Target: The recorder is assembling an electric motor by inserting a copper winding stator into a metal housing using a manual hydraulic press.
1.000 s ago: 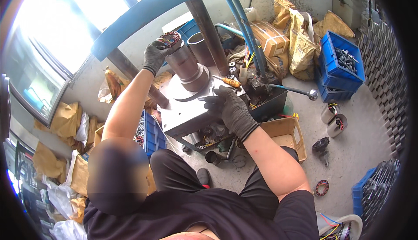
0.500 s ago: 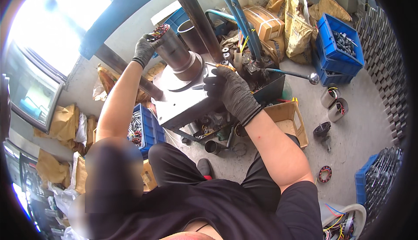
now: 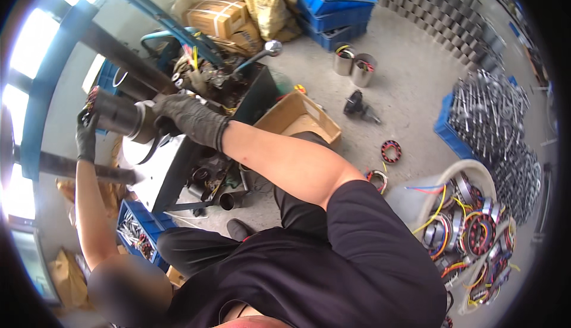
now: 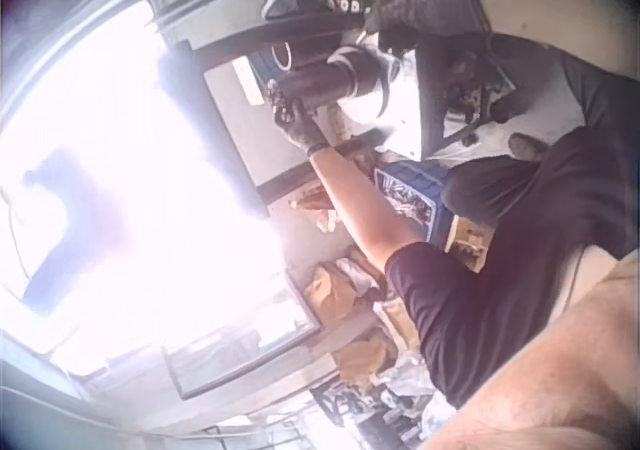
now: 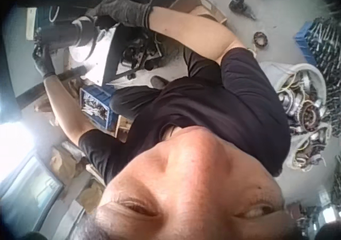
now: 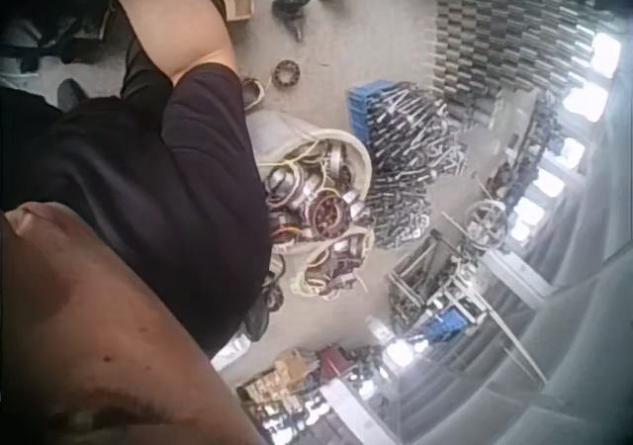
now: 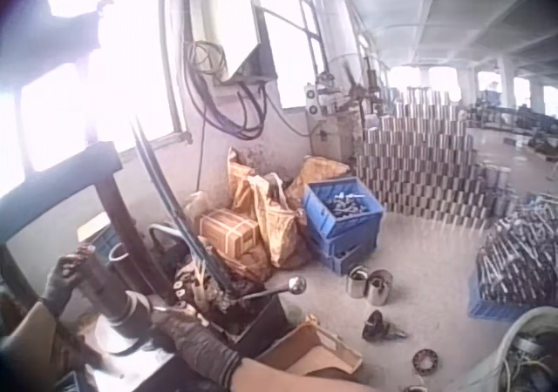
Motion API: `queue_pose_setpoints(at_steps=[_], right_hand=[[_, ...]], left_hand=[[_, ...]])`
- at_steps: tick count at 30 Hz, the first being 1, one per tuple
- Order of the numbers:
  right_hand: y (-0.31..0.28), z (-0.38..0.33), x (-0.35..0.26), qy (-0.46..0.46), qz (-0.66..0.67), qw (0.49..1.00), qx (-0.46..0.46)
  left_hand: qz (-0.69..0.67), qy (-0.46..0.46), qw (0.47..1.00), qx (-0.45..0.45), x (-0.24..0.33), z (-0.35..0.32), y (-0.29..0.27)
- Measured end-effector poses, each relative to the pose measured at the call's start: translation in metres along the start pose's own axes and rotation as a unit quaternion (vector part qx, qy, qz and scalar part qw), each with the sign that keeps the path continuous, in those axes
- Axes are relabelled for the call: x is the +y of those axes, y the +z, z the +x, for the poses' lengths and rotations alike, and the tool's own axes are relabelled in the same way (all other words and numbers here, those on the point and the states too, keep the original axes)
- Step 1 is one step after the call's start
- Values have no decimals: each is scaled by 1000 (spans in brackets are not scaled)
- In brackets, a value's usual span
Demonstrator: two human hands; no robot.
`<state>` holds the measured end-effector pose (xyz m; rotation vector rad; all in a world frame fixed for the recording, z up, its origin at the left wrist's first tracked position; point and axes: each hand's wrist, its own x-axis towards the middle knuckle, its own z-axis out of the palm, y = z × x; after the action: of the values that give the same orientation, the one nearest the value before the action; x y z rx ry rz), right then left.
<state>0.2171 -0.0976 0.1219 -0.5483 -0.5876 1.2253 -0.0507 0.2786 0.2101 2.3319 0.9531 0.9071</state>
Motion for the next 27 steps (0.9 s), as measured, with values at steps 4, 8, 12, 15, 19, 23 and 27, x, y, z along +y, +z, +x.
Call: queue_pose_setpoints(at_steps=[4, 8, 12, 15, 19, 23, 27], right_hand=[[-30, 9, 6, -300, -460, 831, -81], [-7, -5, -3, -304, -640, 695, -119], [-9, -18, -23, -237, -689, 648, -224], [14, -38, -40, 20, -557, 821, -127], [-44, -13, -10, -43, -612, 755, -229], [-160, -19, 9, 108, -664, 703, -229], [-176, -23, 16, 318, -598, 698, -232]], left_hand=[[-98, -43, 988, 110, 27, -74, 17], [-202, -102, 966, 127, 24, -230, -13], [-100, -234, 957, 136, 0, -416, -29], [-25, -380, 915, 135, -22, -546, -30], [196, -419, 883, 78, -53, -765, -37], [102, -625, 773, -23, -37, -861, 8], [104, -695, 693, -163, -31, -961, 69]])
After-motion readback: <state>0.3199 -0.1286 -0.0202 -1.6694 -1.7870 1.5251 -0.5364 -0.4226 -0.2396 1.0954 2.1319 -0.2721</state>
